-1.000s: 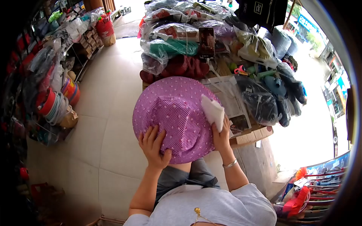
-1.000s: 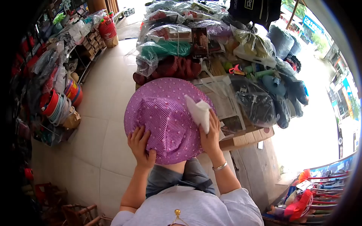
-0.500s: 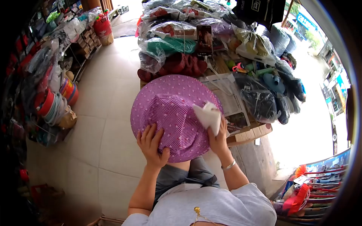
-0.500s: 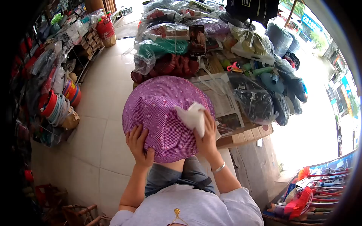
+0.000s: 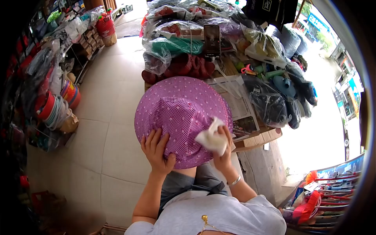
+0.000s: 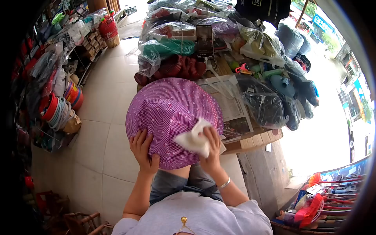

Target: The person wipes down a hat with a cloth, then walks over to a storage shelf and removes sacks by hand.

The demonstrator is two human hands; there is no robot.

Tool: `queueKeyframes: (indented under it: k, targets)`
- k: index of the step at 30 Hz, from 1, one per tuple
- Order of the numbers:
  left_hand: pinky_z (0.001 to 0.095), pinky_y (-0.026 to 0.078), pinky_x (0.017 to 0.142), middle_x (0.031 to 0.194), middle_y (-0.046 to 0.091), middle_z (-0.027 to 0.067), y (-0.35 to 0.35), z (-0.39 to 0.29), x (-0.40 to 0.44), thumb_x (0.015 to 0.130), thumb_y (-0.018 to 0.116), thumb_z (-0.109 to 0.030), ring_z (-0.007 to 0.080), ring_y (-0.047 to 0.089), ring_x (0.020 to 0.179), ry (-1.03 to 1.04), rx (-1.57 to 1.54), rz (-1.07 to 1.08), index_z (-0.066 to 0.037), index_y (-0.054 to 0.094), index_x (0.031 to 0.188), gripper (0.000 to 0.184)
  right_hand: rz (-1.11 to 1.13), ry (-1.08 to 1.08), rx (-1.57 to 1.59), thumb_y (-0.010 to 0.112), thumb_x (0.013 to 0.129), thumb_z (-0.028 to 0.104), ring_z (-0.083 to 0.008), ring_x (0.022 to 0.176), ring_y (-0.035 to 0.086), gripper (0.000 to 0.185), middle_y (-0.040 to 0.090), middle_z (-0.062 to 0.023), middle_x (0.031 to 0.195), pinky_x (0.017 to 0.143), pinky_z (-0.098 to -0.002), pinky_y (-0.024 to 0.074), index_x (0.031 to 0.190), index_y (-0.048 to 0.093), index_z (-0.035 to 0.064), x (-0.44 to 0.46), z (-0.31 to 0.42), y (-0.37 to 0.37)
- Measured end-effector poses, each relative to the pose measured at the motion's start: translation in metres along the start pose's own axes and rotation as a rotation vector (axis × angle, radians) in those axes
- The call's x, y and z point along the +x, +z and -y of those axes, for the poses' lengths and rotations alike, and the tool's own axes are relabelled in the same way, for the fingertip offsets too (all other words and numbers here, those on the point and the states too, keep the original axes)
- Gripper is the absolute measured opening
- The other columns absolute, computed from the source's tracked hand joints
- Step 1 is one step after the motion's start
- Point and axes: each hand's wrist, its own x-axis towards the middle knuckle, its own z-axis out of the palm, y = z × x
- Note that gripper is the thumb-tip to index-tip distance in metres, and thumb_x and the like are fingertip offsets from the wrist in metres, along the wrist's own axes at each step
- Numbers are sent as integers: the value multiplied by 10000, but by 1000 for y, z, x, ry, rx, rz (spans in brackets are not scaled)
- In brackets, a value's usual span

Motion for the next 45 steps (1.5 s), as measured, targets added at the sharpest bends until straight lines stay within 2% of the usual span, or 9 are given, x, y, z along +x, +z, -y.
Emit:
queueKeyframes:
  k: [7,9,15,23,27,31,33,40,45]
  targets:
    - [505,183,1100,1316,555,140,0,0,1,926,383,-558,330,447,1263,11,7,-8,-101,618,1211,587,-27,288,111,537,880,87,-402,1344,355,358,488,-214,1364,1090,-484,269,1218,570,-26,34,-21,2]
    - [504,183,1100,1316,554,139,0,1,1,927,382,-557,329,447,1263,13,2,-2,-102,618,1210,586,-43,-2,-42,554,839,87,-400,1364,335,418,474,-214,1370,1107,-536,229,1248,562,2,10,4,1]
    - [510,187,1098,1322,550,135,-2,-2,1,927,387,-544,332,445,1264,6,8,8,-101,613,1212,573,12,-53,-83,591,815,95,-397,1395,296,459,436,-190,1432,1120,-523,221,1268,566,28,-28,11,2]
    - [521,191,1093,1319,554,134,0,1,1,923,398,-533,333,448,1265,22,5,-11,-99,615,1211,565,-30,303,161,537,893,82,-424,1326,362,348,496,-222,1353,1094,-463,279,1213,557,-53,32,-20,1]
    - [520,191,1092,1316,554,136,1,1,1,921,401,-529,331,448,1264,24,4,3,-98,616,1212,562,-35,-29,18,552,855,59,-416,1382,306,380,449,-224,1404,1118,-543,201,1225,569,-27,-15,17,1]
    - [519,191,1092,1315,552,142,-1,1,1,917,410,-524,332,447,1265,16,9,5,-97,615,1215,559,-83,54,129,555,871,143,-412,1398,285,399,426,-184,1445,1128,-543,179,1254,581,31,-69,10,27]
    - [518,190,1092,1317,550,143,-1,1,0,916,413,-524,333,446,1265,17,8,3,-97,613,1218,559,-34,-71,-70,545,875,159,-405,1397,290,397,429,-186,1442,1124,-540,191,1248,581,26,-36,3,14]
    - [521,191,1094,1335,535,143,0,1,1,937,367,-538,340,434,1272,35,30,13,-87,585,1242,586,-7,170,104,526,877,87,-393,1351,365,359,497,-203,1363,1100,-508,249,1214,573,-28,44,-8,-2]
    - [512,188,1095,1323,548,130,-1,0,1,929,387,-537,329,442,1266,26,15,9,-104,606,1224,568,25,-7,-32,578,818,71,-411,1407,268,468,422,-196,1445,1132,-534,178,1282,559,20,-25,15,2]
